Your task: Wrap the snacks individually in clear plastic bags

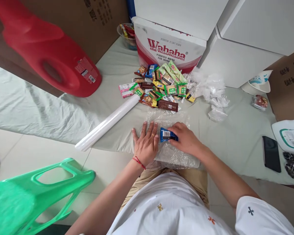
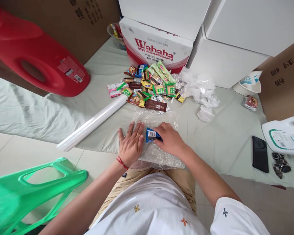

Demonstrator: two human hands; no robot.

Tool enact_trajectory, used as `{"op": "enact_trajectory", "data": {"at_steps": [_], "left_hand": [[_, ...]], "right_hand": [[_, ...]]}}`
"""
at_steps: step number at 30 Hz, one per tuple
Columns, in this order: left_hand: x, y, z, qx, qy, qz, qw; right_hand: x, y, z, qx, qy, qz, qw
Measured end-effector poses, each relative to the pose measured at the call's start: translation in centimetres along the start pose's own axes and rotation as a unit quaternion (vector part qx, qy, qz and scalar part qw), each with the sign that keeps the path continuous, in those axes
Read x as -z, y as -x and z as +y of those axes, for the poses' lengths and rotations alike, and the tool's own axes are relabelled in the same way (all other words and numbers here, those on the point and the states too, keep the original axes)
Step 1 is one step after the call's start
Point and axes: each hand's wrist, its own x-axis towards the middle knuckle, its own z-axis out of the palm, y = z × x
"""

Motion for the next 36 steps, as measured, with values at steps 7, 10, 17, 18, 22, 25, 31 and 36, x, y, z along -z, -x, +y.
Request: {"op": "enact_trajectory", "data": {"at_steps": [7, 10, 17, 18, 22, 25, 31, 36], "left_hand": [[-0.1, -0.1, 0.4, -0.002, -0.024, -0.002, 1.0], [-0.1, -0.1, 0.5, -0.001, -0.031, -0.001, 1.0], [-0.1, -0.1, 0.6, 0.001, -0.025, 0.002, 1.0], [-0.1, -0.1, 0.6, 0.0, -0.022, 0.004, 1.0], [-0.1, -0.1, 0.5, 0.0, -0.013, 0.005, 1.0], [0.0, -0.1, 0.4, 0.003, -0.015, 0.0, 1.0], [0.2, -0.1, 0.3, 0.005, -0.012, -0.003, 1.0], [0.2, 0.0, 0.3, -0.009, -0.02, 0.0, 1.0]], "right_hand": [[3.8, -6.1, 2.4, -0.018, 0.058, 0.074, 0.995], [6.7, -11.6, 4.4, -0.066, 0.166, 0.128, 0.976], [8.5, -16.2, 7.4, -0.062, 0.21, 0.118, 0.969], [8.6, -15.1, 7.2, -0.066, 0.191, 0.129, 0.971], [8.2, -8.8, 4.8, 0.017, 0.058, 0.072, 0.996], [6.0, -4.5, 2.5, 0.097, -0.005, -0.008, 0.995], [1.0, -1.4, 0.5, 0.062, 0.031, -0.048, 0.996], [1.0, -2.2, 2.7, 0.069, 0.006, 0.012, 0.998]]}}
